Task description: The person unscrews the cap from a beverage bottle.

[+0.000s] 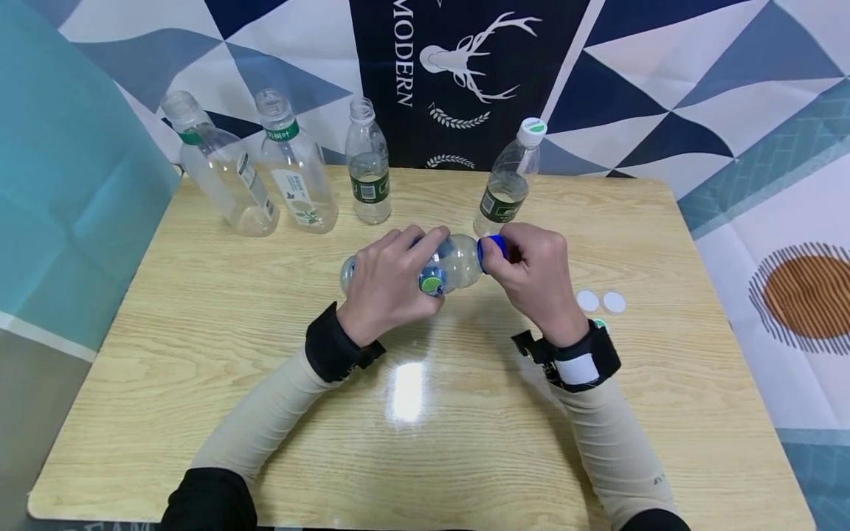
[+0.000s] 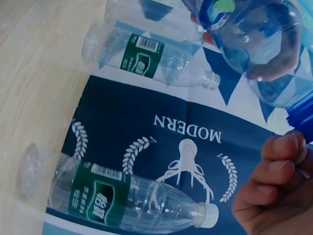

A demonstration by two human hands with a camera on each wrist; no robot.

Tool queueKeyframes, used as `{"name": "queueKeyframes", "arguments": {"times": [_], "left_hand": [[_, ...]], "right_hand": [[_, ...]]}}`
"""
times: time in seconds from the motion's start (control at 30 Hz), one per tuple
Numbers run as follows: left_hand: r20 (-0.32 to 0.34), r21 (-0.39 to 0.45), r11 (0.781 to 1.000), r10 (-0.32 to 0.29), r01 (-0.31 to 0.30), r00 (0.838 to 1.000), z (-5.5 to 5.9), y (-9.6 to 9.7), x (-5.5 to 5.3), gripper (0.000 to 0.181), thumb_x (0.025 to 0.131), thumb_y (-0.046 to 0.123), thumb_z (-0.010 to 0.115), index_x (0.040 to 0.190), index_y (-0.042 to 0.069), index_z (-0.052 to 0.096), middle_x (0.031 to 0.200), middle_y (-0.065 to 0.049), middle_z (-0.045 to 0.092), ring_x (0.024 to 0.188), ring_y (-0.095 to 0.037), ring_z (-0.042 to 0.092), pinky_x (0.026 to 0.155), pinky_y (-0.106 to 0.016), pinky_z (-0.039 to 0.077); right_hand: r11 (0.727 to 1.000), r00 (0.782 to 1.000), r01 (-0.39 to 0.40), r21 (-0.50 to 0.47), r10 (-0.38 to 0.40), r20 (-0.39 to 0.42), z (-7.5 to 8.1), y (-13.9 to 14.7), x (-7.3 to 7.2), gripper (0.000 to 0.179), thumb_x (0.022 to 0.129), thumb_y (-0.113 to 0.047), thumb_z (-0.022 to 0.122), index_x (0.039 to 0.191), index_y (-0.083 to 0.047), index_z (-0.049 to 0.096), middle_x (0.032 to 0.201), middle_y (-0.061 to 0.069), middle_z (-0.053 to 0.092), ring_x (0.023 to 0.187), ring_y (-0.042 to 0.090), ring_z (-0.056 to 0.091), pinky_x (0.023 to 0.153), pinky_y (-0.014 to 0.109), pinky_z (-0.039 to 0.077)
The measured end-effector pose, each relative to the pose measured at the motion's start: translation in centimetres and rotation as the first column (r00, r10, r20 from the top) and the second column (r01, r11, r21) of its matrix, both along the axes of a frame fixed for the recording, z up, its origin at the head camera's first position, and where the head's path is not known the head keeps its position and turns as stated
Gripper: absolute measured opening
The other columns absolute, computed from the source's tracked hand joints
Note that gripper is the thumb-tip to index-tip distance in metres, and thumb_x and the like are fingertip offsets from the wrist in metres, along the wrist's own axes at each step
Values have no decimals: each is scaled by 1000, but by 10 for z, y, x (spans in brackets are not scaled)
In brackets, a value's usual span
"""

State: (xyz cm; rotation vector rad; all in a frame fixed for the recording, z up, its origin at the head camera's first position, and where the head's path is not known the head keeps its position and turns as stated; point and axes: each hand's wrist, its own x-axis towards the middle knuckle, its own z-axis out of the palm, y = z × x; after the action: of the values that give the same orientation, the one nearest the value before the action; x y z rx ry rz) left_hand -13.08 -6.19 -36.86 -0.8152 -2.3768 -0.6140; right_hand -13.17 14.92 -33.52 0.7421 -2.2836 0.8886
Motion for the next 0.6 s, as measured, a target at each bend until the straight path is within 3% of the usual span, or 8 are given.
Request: {"name": "queueKeyframes", "arguments": {"times": [0.17, 0.3, 0.43, 0.6], "left_hand": [[104, 37, 997, -76, 73, 992, 1, -1, -2, 72, 52, 38, 71, 120, 17, 59, 86, 5, 56, 68, -12, 49, 47, -30, 43], [136, 39, 995, -92, 87, 986, -1, -3, -4, 72, 52, 39, 71, 120, 18, 59, 84, 7, 54, 67, -10, 48, 48, -30, 43], [95, -8, 998, -53, 54, 994, -4, -2, -5, 72, 52, 40, 70, 120, 19, 60, 86, 4, 55, 66, -12, 48, 44, -32, 42], [-7, -76, 997, 9, -9, 1000, -5, 1, -4, 66, 55, 37, 63, 119, 17, 61, 88, -2, 59, 66, -19, 50, 44, -35, 43]], "right_hand": [[998, 1000, -20, 53, 21, -20, 4, 3, 2, 44, 90, -43, 49, 62, -9, 53, 56, -3, 41, 48, 10, 36, 41, 27, 28], [994, 999, -10, 106, 6, 40, 6, 3, 3, 40, 90, -40, 53, 63, -11, 52, 56, -3, 40, 49, 10, 35, 43, 27, 27], [981, 989, 92, 170, -110, 97, 6, 2, 4, 45, 94, -41, 49, 59, -13, 47, 52, -3, 39, 46, 11, 35, 44, 29, 25], [950, 952, 224, 216, -261, 158, 2, 0, 6, 56, 97, -47, 40, 51, -15, 40, 46, -2, 36, 42, 14, 34, 42, 33, 23]]}}
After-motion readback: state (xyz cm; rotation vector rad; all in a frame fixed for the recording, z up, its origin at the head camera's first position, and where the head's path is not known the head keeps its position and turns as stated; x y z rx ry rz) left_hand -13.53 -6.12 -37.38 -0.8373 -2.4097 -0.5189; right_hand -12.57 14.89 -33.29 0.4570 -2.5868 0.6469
